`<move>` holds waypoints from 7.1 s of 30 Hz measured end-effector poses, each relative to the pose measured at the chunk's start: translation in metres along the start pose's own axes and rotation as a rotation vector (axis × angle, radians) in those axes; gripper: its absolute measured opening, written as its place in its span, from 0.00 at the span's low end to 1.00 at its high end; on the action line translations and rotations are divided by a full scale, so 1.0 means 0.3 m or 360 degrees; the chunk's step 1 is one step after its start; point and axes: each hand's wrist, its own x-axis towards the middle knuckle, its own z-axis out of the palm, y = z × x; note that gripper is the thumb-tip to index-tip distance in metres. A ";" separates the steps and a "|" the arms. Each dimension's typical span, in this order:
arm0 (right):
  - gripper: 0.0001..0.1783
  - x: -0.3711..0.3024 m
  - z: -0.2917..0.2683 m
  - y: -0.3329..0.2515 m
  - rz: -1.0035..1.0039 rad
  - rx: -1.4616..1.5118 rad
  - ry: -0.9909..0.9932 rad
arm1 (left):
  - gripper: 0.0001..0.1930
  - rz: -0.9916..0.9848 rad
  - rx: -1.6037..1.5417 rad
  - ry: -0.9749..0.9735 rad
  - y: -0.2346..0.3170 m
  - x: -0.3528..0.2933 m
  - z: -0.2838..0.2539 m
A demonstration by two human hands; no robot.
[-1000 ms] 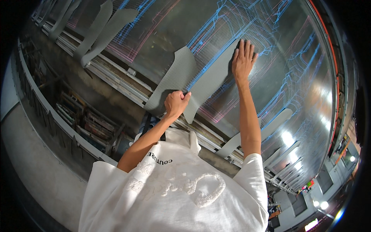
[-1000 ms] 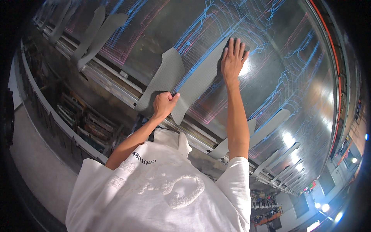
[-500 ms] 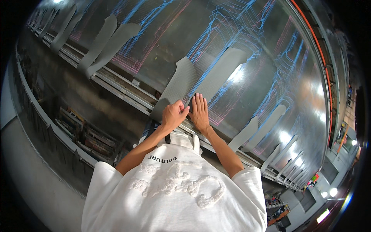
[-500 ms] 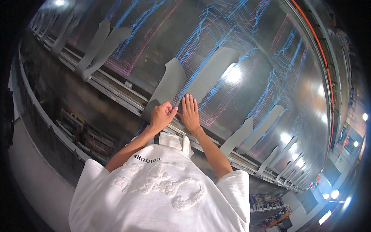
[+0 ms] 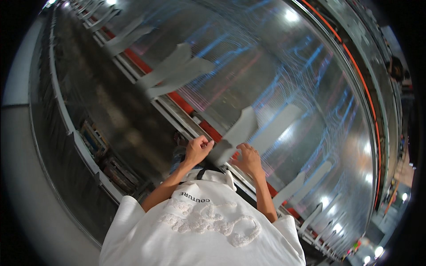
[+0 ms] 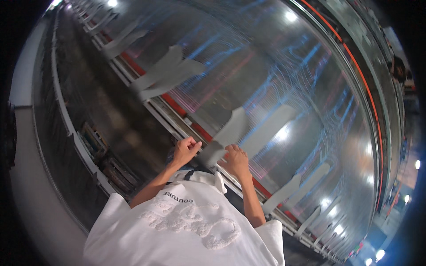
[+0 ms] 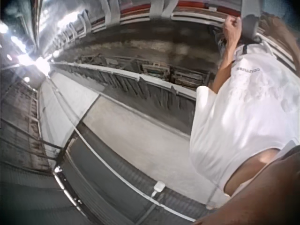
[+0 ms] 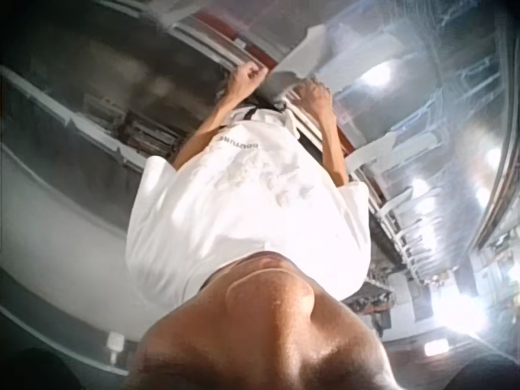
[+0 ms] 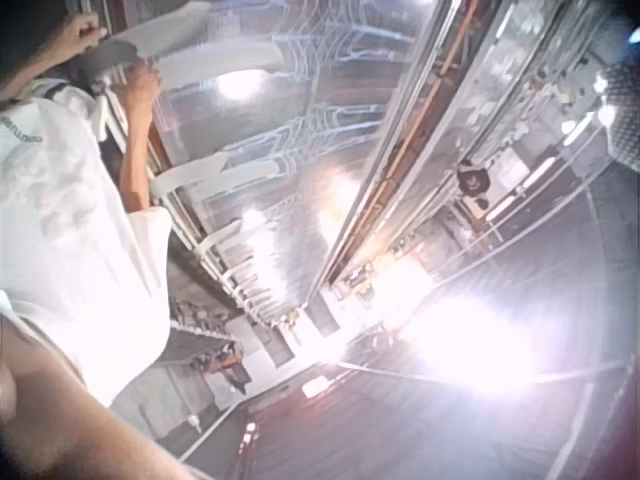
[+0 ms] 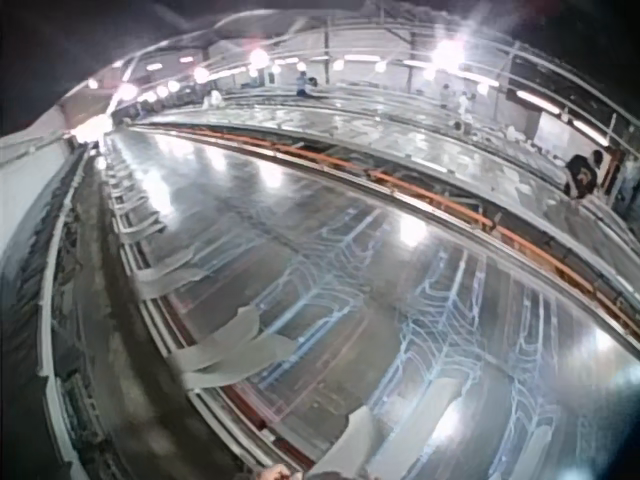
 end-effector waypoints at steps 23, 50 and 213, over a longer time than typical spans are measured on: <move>0.16 0.992 0.201 -0.946 0.0863 0.2838 0.0668 | 0.12 0.0348 -0.0362 0.0266 -0.184 0.398 -1.161; 0.25 1.439 -0.293 -0.255 0.0664 0.2044 0.1389 | 0.14 -0.0059 -0.0123 -0.0811 -0.088 0.977 -0.701; 0.12 1.795 0.129 -2.195 0.0233 0.2479 0.0617 | 0.26 0.0619 -0.0110 -0.0792 -0.338 1.564 -2.259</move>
